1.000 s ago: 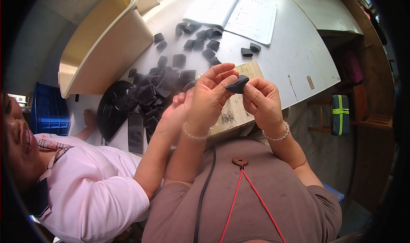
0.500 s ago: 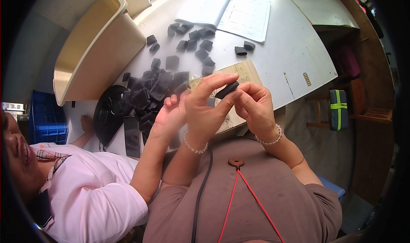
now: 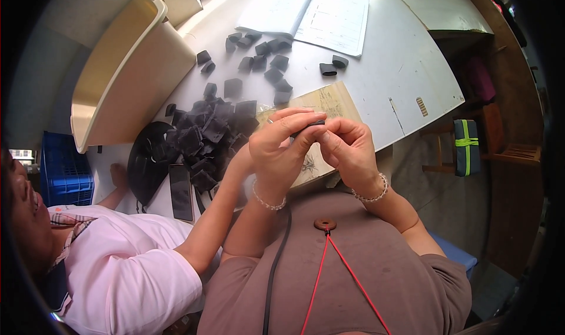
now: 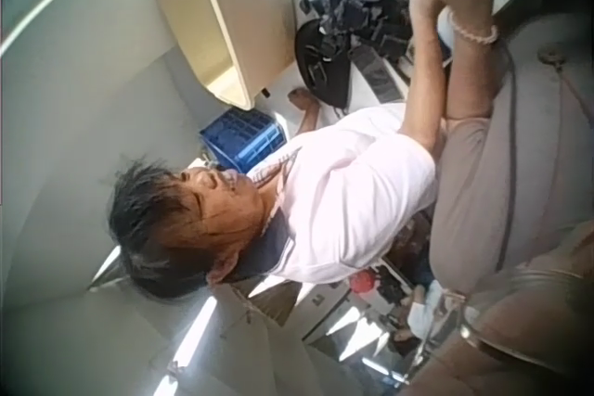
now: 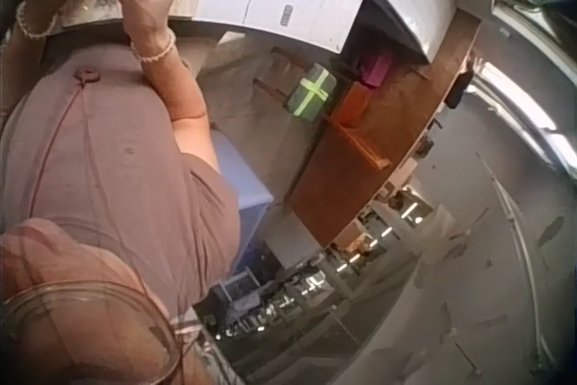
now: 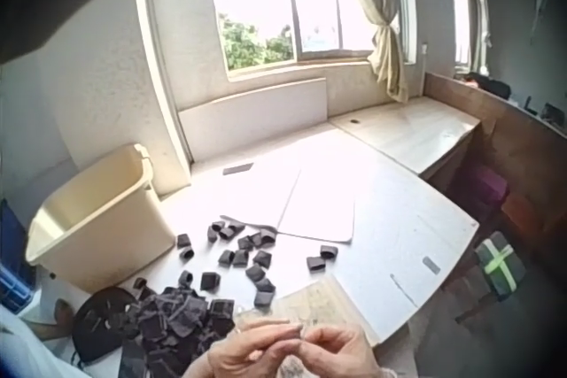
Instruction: The recorder is inspecting and assembling small black plastic components at a desk with an assistant.
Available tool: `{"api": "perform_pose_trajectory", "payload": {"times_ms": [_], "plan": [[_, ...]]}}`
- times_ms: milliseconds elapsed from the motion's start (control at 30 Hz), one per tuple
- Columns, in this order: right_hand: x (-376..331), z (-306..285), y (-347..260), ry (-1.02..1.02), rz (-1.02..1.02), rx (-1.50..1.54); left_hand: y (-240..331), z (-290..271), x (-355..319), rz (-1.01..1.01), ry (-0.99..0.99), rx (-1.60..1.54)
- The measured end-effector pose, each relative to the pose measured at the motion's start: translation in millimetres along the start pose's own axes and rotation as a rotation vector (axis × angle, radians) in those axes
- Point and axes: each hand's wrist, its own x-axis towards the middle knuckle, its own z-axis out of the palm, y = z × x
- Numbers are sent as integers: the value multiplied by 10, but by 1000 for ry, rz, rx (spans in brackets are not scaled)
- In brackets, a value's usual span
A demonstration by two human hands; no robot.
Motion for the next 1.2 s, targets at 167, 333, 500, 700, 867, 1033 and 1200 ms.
{"api": "perform_pose_trajectory", "payload": {"times_ms": [167, 333, 500, 700, 867, 1033, 1200], "plan": [[-12, -25, 15, -26, -19, -58, -9, 35, -57, -81, 80, -76], [26, 52, -35, 91, -177, -17, -100, -3, -25, 120, 31, 88], [28, -10, -32, -17, -245, -101, -55, 23, -71, 91, 108, 61], [51, -31, -49, 36, -476, -464, -63, 43, -73, 48, 106, -35], [59, -26, -45, 50, -610, -685, -151, 17, -68, 98, 80, -147], [81, -53, -14, 71, -646, -668, -148, 25, -71, 28, 43, -148], [92, -63, -12, 60, -638, -647, -123, -43, -28, 12, -4, -86]]}}
